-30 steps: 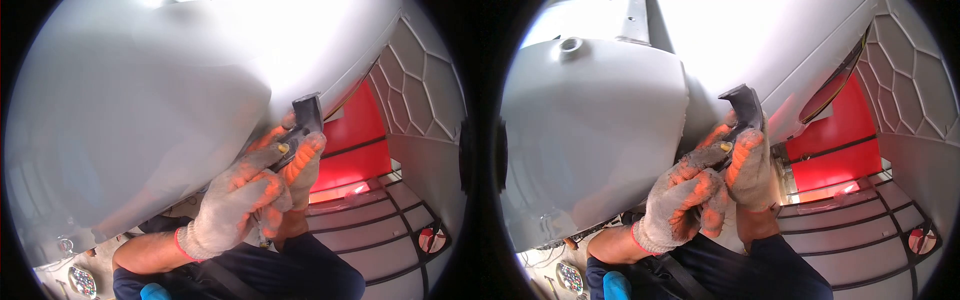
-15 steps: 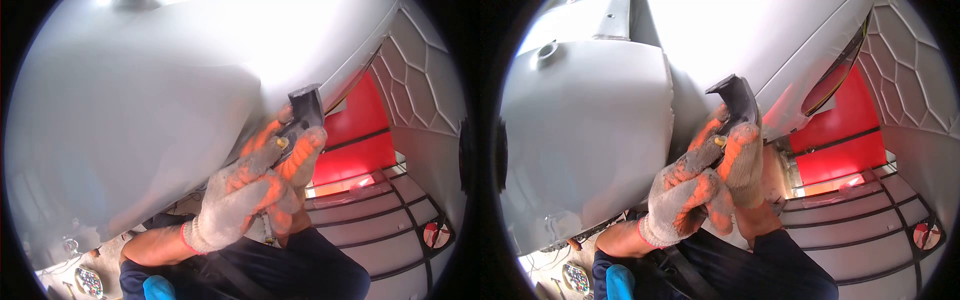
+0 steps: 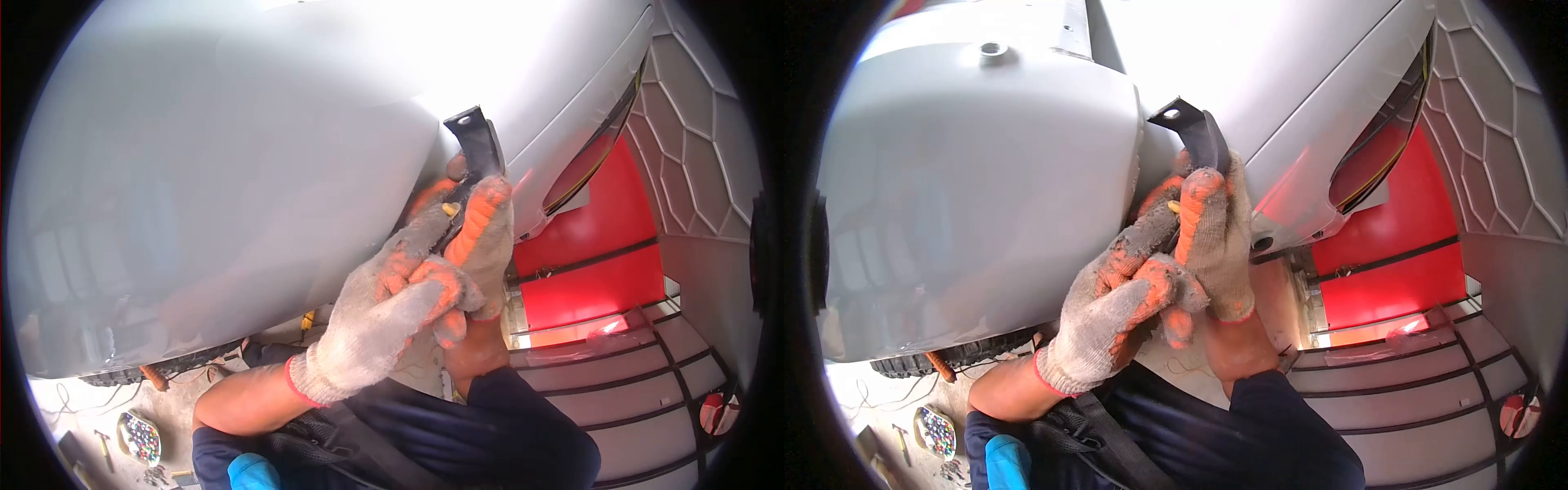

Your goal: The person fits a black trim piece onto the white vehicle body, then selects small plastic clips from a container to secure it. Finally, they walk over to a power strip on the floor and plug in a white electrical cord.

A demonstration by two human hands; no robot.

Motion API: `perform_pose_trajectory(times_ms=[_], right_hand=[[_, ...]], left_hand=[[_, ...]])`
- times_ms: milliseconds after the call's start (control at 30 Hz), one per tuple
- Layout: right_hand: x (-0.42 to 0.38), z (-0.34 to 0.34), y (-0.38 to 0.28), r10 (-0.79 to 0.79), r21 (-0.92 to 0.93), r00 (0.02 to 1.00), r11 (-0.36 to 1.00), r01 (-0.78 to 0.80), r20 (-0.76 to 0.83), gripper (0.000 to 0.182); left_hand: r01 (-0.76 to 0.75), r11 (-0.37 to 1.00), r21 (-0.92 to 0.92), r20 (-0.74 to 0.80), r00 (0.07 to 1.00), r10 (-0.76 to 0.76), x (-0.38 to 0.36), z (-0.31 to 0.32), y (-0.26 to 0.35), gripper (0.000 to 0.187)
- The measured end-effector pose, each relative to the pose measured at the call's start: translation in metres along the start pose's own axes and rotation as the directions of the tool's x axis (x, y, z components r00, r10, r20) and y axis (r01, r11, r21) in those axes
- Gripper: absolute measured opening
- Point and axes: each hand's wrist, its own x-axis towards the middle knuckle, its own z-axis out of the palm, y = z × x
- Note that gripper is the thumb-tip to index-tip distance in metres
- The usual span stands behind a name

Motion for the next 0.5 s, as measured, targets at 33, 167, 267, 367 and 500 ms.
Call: perform_pose_trajectory(times_ms=[33,167,267,367,500], right_hand=[[0.001,-0.001,-0.001,-0.012,-0.036,1.0,0.999,0.012,-0.009,0.059],[0.005,0.0,0.002,-0.086,-0.014,0.996,0.996,0.086,0.008,0.058],[0.002,0.003,0.004,-0.063,0.087,0.998,0.994,0.064,-0.009,0.063],[-0.003,0.004,0.008,-0.017,0.196,1.0,0.98,0.021,-0.024,0.069],[-0.007,-0.002,0.013,0.074,0.397,0.997,0.914,-0.079,0.028,0.075]], left_hand=[[0.005,1.0,-0.001,0.008,1.0,-0.005,0.001,-0.001,0.0,0.07],[0.0,0.999,-0.032,0.061,0.998,0.002,0.003,-0.005,0.007,0.039],[0.045,0.999,-0.006,0.038,0.998,-0.045,0.006,-0.011,0.005,0.029],[0.046,0.994,0.102,0.066,0.996,-0.052,0.005,-0.016,0.004,0.036],[0.063,0.987,0.146,0.05,0.996,-0.071,0.008,-0.011,0.005,0.051]])
